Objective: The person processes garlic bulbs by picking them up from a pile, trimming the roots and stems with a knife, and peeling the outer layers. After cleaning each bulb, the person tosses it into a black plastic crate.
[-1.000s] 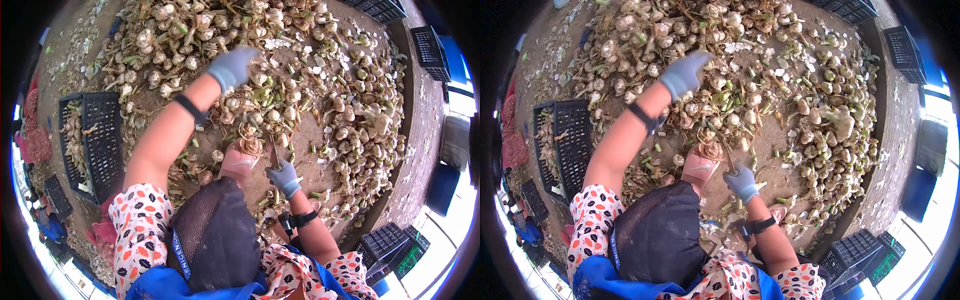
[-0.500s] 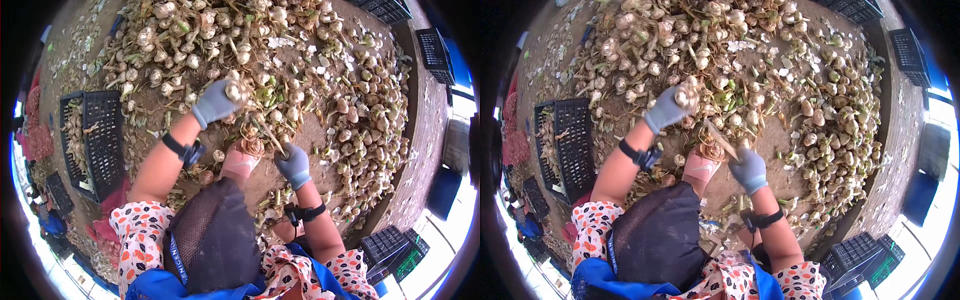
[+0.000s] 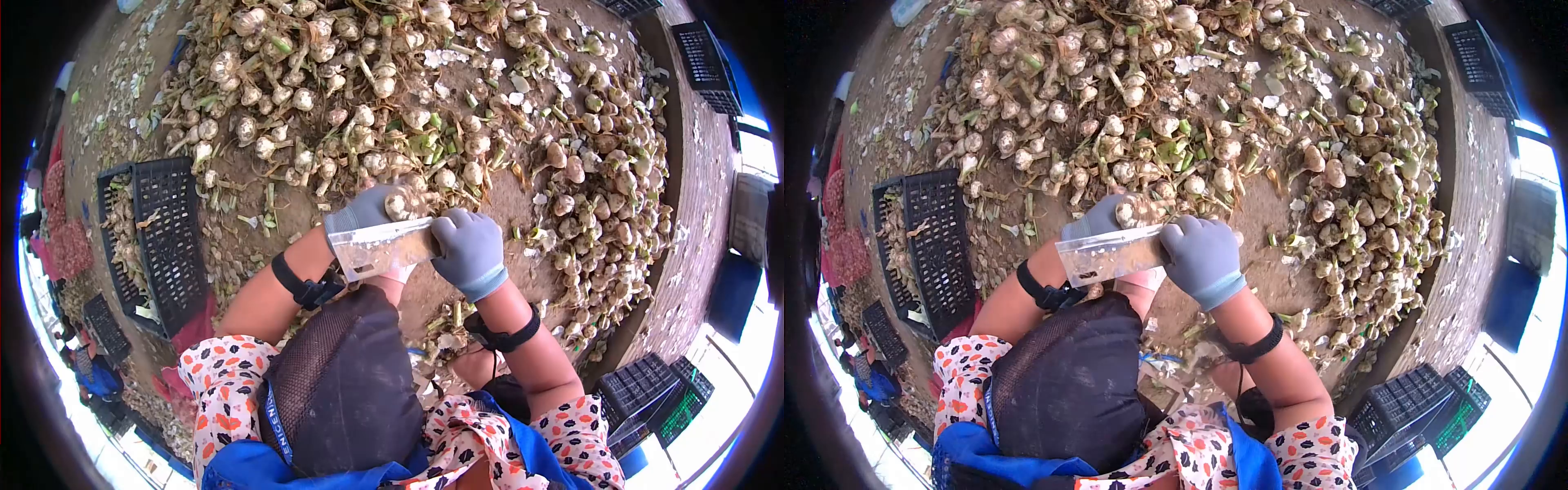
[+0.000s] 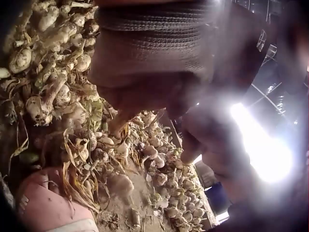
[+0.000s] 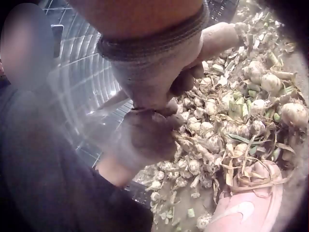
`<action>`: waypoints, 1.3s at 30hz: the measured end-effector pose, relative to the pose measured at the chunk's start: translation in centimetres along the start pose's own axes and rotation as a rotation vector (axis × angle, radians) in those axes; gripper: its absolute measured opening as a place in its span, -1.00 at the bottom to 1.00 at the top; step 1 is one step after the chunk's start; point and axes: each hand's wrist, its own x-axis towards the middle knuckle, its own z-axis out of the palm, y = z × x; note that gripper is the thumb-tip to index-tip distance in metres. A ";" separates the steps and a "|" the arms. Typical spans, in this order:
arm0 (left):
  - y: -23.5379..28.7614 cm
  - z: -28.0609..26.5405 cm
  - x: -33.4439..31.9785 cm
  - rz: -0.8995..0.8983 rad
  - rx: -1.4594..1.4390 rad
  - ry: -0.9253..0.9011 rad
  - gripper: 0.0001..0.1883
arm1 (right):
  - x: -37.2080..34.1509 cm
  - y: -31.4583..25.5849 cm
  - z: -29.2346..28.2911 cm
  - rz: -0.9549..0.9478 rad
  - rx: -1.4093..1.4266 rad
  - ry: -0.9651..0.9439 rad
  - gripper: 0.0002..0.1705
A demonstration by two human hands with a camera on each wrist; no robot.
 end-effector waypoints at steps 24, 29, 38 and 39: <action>4.0 0.9 -2.1 0.527 0.666 -0.217 -0.82 | -2.1 4.5 5.2 0.496 0.395 -0.049 -0.84; -1.5 -3.5 -4.5 0.352 0.438 0.034 -0.77 | -8.1 7.6 6.7 0.970 0.703 -0.005 -0.84; 6.9 -4.9 8.2 0.008 0.390 0.170 -0.45 | -10.0 4.7 9.2 1.122 0.997 -0.162 -0.82; 3.9 -7.7 10.7 -0.127 0.792 0.354 -0.46 | -9.8 4.0 8.4 1.060 0.977 -0.174 -0.80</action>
